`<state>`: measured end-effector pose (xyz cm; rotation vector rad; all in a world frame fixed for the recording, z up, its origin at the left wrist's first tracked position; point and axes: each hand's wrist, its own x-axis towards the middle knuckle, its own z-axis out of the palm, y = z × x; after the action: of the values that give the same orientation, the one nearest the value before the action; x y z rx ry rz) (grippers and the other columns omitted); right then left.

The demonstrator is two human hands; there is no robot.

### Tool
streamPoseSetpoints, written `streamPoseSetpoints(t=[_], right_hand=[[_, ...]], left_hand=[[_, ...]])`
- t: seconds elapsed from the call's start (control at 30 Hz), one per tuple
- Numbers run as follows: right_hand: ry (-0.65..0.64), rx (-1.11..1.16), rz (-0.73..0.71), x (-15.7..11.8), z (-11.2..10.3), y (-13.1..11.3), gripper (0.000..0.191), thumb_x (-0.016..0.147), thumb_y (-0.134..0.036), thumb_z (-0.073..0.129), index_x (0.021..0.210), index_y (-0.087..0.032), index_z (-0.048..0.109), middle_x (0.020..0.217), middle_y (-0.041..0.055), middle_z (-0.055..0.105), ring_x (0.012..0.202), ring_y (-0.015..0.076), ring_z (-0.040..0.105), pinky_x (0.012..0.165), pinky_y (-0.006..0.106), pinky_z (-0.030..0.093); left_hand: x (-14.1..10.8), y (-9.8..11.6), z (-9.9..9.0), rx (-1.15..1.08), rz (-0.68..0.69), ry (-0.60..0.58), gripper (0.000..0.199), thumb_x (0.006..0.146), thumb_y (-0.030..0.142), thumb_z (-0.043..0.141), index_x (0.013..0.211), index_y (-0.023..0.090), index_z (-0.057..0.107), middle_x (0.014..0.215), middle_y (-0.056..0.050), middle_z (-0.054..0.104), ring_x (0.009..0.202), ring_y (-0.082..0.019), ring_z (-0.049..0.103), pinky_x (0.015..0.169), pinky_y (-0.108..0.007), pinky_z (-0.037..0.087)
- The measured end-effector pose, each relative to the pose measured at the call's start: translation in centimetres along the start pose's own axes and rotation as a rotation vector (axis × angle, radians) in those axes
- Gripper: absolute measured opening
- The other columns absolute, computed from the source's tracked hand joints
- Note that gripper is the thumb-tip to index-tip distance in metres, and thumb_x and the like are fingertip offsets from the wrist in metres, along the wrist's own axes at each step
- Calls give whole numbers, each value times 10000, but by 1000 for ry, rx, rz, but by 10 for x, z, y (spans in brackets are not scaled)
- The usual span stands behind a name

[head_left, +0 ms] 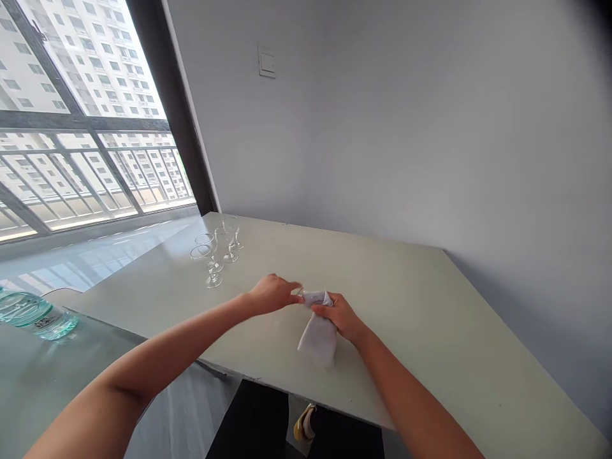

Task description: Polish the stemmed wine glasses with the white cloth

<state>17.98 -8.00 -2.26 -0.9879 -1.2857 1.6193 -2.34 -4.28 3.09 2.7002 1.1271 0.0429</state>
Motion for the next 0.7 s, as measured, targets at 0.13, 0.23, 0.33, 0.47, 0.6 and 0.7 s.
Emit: streamPoseSetpoints(t=[0.13, 0.23, 0.33, 0.47, 0.6, 0.7], right_hand=[[120, 243, 31, 5, 2, 4, 369, 632, -401, 674, 909, -166, 610, 561, -25, 559, 473, 103, 473, 495, 248, 388], [-28, 121, 33, -1, 3, 1, 408, 668, -392, 648, 1003, -171, 577, 625, 8, 616, 538, 144, 546, 522, 269, 418], [-146, -201, -53, -8, 3, -6, 395, 690, -339, 631, 1058, -203, 583, 728, 17, 651, 638, 170, 587, 574, 286, 445], [-203, -568, -323, -10, 3, -15, 292, 743, -290, 557, 1026, -273, 627, 953, 11, 655, 882, 198, 585, 767, 340, 448], [-80, -710, -446, -3, -13, -15, 278, 773, -302, 518, 1030, -285, 623, 1058, 6, 629, 952, 199, 568, 843, 351, 418], [327, -722, -428, 0, -31, -13, 295, 769, -361, 523, 1026, -255, 623, 981, 32, 653, 855, 210, 585, 803, 359, 427]], left_hand=[[4, 13, 20, 328, 66, 394, 452, 830, 355, 457, 1260, 244, 374, 896, -85, 578, 850, -196, 546, 913, -398, 285], [6, 9, 22, 289, 80, 355, 481, 820, 415, 455, 1263, 246, 375, 794, -54, 568, 731, -172, 543, 849, -372, 324], [4, -1, 13, 5, 32, 170, 617, 742, 563, 484, 1266, 255, 379, 685, 1, 545, 616, -138, 507, 711, -305, 372], [-3, -16, 3, -665, -12, -317, 602, 709, 621, 472, 1159, 220, 486, 574, 41, 458, 481, -86, 409, 517, -230, 359], [-4, -34, 11, -1027, -100, -436, 567, 698, 605, 497, 1065, 175, 532, 568, 45, 425, 442, -59, 354, 454, -210, 330], [0, -42, 23, -1050, -276, -183, 597, 715, 557, 508, 1177, 185, 448, 585, 51, 433, 446, -54, 363, 439, -188, 291]])
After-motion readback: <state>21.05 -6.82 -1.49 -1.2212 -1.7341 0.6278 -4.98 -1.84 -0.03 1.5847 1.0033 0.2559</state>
